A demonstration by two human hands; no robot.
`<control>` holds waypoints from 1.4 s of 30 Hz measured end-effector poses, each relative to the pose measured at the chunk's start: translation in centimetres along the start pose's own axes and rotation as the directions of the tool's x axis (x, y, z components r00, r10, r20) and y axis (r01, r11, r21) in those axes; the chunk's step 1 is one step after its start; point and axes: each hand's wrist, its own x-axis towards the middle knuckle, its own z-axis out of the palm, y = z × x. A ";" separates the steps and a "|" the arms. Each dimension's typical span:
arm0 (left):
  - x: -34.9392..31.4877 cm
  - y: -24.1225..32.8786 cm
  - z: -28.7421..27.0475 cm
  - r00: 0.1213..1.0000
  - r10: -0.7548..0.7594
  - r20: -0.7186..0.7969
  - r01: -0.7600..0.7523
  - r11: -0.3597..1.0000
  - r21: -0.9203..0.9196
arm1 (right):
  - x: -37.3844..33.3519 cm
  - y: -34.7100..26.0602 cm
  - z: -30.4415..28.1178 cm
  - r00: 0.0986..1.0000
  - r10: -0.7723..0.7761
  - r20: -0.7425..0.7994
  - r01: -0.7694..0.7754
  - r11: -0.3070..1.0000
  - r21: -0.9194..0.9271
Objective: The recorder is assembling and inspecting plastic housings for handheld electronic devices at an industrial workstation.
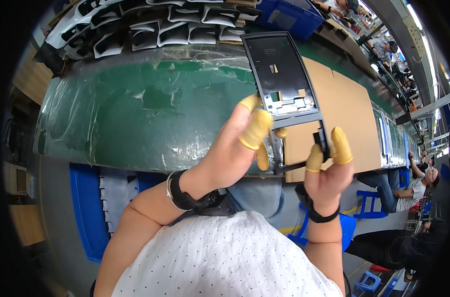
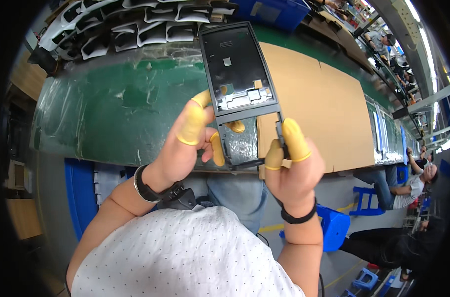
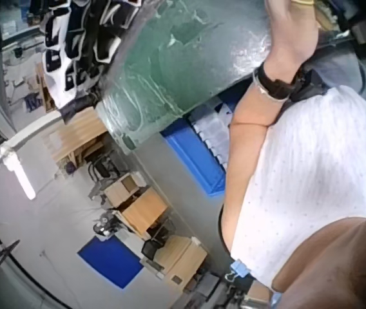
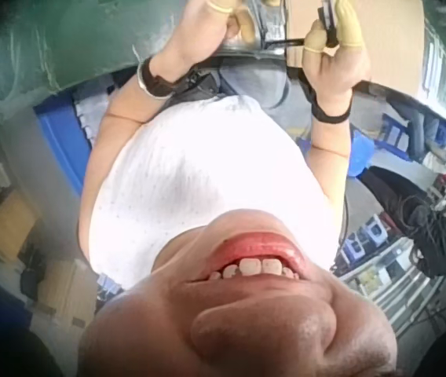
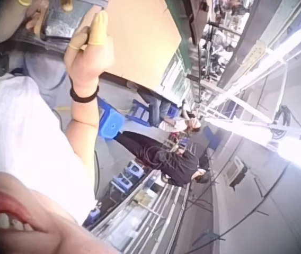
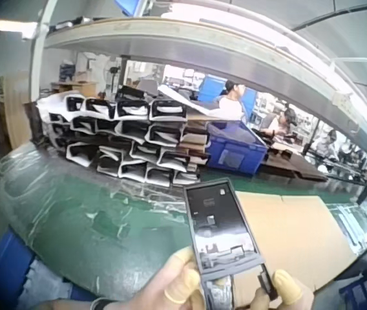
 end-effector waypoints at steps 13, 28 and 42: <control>-0.6 -2.0 -1.4 0.932 0.351 -0.096 -0.323 0.919 0.227 | -1.5 -1.1 1.3 0.735 0.488 0.471 -0.668 0.636 0.386; -1.6 -1.7 -3.0 0.953 0.287 -0.094 -0.266 0.946 0.185 | 0.6 -2.1 4.4 0.663 0.570 0.485 -0.709 0.270 0.652; -2.0 -1.2 -3.4 0.984 0.176 -0.011 -0.168 0.954 0.250 | -1.3 -1.4 4.8 0.601 0.609 0.518 -0.791 0.358 0.496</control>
